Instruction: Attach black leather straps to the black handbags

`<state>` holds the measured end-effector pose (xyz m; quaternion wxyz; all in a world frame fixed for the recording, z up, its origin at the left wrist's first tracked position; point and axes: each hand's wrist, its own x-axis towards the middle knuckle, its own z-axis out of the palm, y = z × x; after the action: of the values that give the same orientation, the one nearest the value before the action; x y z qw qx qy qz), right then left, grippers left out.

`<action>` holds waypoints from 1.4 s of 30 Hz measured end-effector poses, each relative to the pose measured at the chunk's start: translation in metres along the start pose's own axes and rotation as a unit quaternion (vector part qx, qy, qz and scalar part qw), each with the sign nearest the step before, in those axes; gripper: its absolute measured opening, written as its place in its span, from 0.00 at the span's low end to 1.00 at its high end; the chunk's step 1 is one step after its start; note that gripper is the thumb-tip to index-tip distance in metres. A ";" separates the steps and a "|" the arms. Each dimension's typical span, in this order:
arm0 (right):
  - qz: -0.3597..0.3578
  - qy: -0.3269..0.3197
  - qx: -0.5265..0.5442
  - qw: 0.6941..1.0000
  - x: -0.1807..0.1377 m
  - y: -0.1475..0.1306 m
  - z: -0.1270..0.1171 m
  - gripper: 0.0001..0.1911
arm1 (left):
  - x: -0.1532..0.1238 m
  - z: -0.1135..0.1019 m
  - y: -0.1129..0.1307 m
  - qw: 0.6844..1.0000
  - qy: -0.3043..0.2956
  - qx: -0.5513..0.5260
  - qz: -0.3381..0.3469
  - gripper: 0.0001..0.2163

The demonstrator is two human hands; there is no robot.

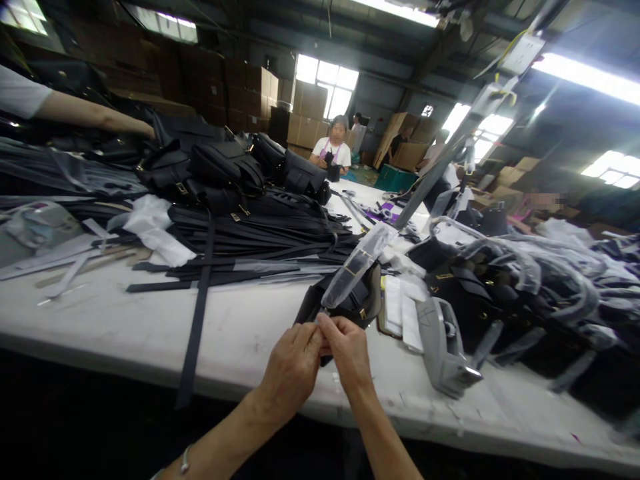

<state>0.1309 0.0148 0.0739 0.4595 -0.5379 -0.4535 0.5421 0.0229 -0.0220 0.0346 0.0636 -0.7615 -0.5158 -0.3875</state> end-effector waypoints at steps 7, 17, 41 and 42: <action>-0.042 0.012 -0.052 0.998 0.005 0.001 -0.004 0.19 | -0.007 -0.019 -0.011 0.914 0.006 -0.346 -0.211 0.08; -0.073 -0.009 -0.097 0.993 0.003 -0.005 -0.016 0.21 | 0.021 0.009 -0.006 0.671 -0.102 -0.596 -0.430 0.19; -0.008 0.300 -0.160 0.940 0.039 0.019 -0.298 0.12 | 0.025 0.010 -0.010 0.706 -0.054 -0.542 -0.452 0.17; -0.014 0.303 -0.157 0.940 0.041 0.019 -0.297 0.11 | 0.025 0.010 -0.009 0.706 -0.053 -0.543 -0.452 0.17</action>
<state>0.4280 0.0514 0.0456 0.4925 -0.7352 -0.3802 0.2691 0.0246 0.0051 0.0413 -0.5712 -0.3596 -0.5013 -0.5415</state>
